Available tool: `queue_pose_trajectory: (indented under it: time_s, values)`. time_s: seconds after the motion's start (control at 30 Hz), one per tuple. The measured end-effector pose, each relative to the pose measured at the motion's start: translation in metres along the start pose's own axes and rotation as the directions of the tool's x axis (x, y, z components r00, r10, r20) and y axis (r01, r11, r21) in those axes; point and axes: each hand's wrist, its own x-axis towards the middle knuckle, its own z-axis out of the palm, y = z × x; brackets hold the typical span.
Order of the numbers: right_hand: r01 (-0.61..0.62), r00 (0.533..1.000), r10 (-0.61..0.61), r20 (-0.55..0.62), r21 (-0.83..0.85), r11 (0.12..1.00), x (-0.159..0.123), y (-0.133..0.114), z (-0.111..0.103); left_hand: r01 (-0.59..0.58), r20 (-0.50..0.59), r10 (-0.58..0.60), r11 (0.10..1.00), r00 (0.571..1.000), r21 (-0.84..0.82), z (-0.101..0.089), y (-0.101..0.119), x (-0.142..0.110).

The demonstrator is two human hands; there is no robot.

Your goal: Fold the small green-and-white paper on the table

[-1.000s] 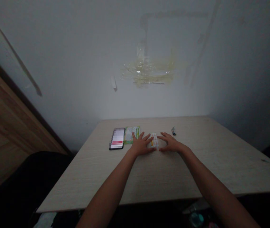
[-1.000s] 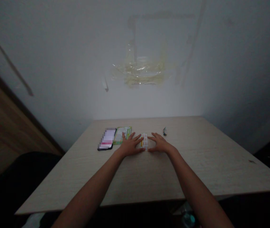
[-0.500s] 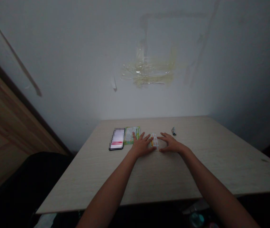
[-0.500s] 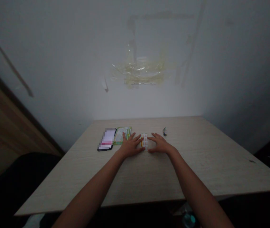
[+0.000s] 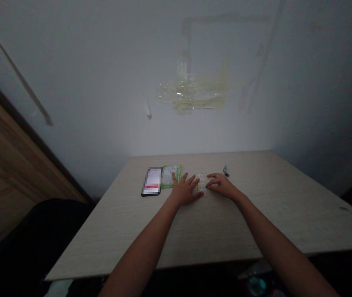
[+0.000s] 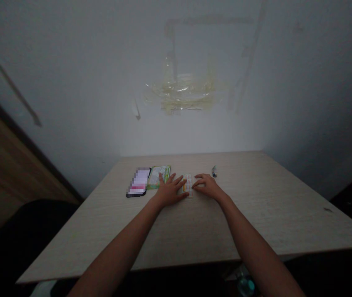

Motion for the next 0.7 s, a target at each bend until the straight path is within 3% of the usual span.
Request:
queue_pose_trajectory:
  time_s: [0.7]
  values:
    - [-0.212,0.976,0.195,-0.092,-0.236,0.948,0.014,-0.014,0.007,0.016,0.028,-0.016,1.0,0.999,0.005,0.0,0.0,0.002]
